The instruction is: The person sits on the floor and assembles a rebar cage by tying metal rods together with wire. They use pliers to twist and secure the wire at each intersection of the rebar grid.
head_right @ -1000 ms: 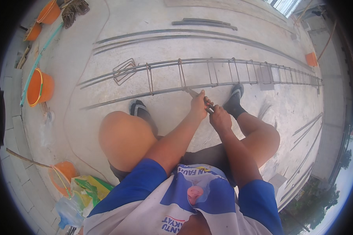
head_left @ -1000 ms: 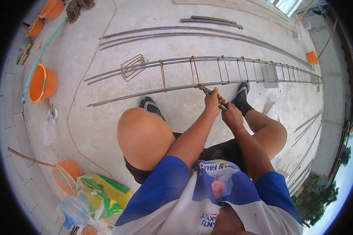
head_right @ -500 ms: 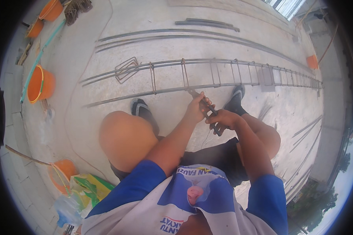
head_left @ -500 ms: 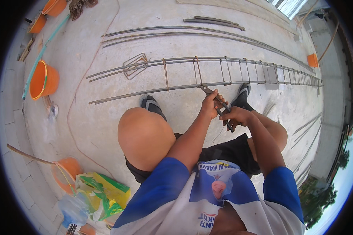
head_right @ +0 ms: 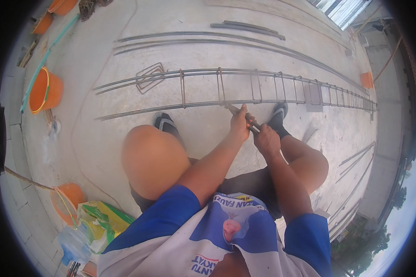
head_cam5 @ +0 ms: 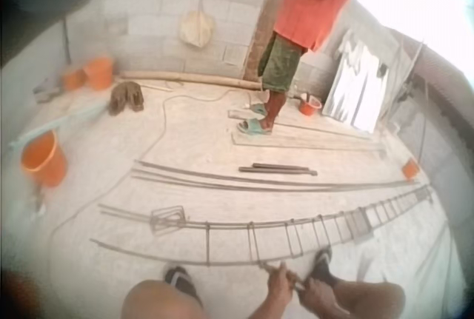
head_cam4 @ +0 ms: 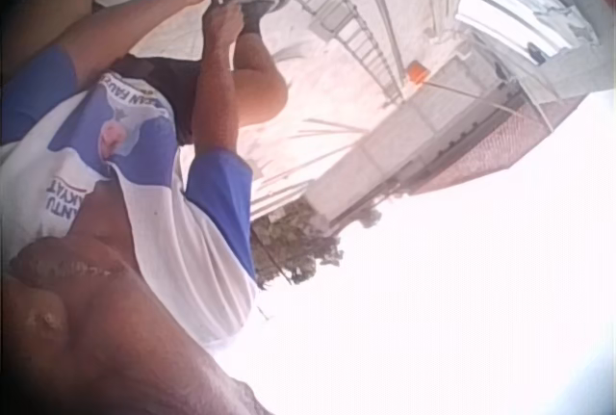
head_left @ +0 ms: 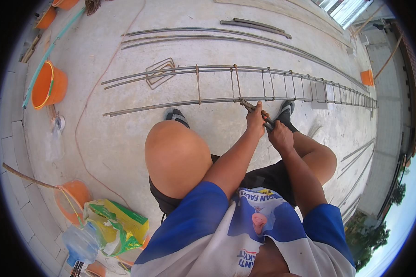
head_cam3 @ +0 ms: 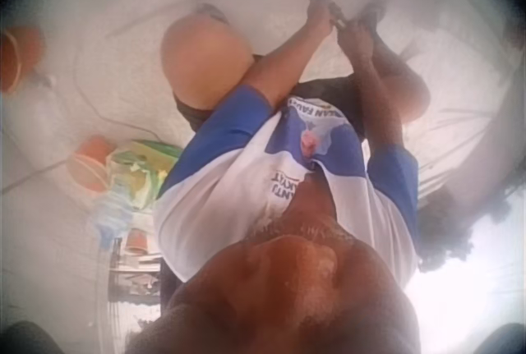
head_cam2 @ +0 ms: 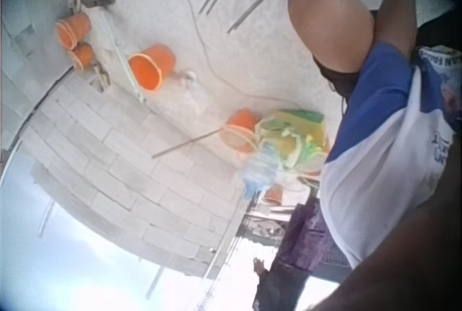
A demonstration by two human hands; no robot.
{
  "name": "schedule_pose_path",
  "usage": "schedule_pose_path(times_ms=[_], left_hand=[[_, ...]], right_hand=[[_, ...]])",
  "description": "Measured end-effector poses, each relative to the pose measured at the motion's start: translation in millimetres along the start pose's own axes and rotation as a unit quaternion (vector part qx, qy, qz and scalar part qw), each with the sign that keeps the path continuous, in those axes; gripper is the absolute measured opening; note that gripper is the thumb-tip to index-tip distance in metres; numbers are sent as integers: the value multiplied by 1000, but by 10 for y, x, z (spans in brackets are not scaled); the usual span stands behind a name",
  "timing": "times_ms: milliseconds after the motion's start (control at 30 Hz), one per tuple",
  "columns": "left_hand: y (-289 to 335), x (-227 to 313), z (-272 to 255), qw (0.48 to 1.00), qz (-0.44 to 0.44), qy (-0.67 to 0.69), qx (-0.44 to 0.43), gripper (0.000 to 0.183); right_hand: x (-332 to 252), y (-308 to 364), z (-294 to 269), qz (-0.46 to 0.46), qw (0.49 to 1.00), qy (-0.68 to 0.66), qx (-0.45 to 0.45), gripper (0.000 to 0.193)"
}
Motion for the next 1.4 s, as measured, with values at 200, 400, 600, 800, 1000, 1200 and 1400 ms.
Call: schedule_pose_path(times_ms=[200,400,600,800,1000,1200,1400], left_hand=[[142,83,-72,995,-49,8,-88,44],[156,162,-10,971,-98,60,-209,30],[204,170,74,995,-77,35,-59,37],[197,193,39,995,-78,-50,42,40],[454,285,-6,993,-105,12,-48,40],[108,205,7,989,-93,42,-111,33],[201,258,-4,990,-109,-73,42,41]], right_hand=[[-27,-15,135,125,915,-204,-325,31],[-182,357,336,268,554,-593,-519,33],[-77,135,89,59,970,-178,-154,50],[-216,137,103,42,988,-24,-144,35],[-199,223,227,204,693,-511,-466,24],[-200,197,18,151,783,-451,-402,65],[-147,203,115,94,931,-263,-236,40]])
Point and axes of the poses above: each hand's wrist, its own y-axis away from the middle knuckle, its own z-axis out of the palm, x = y × z, the point moved 7 cm from there along -y, towards the middle knuckle, and after that the axes turned 5 degrees about -y, right-handed, at the moved point
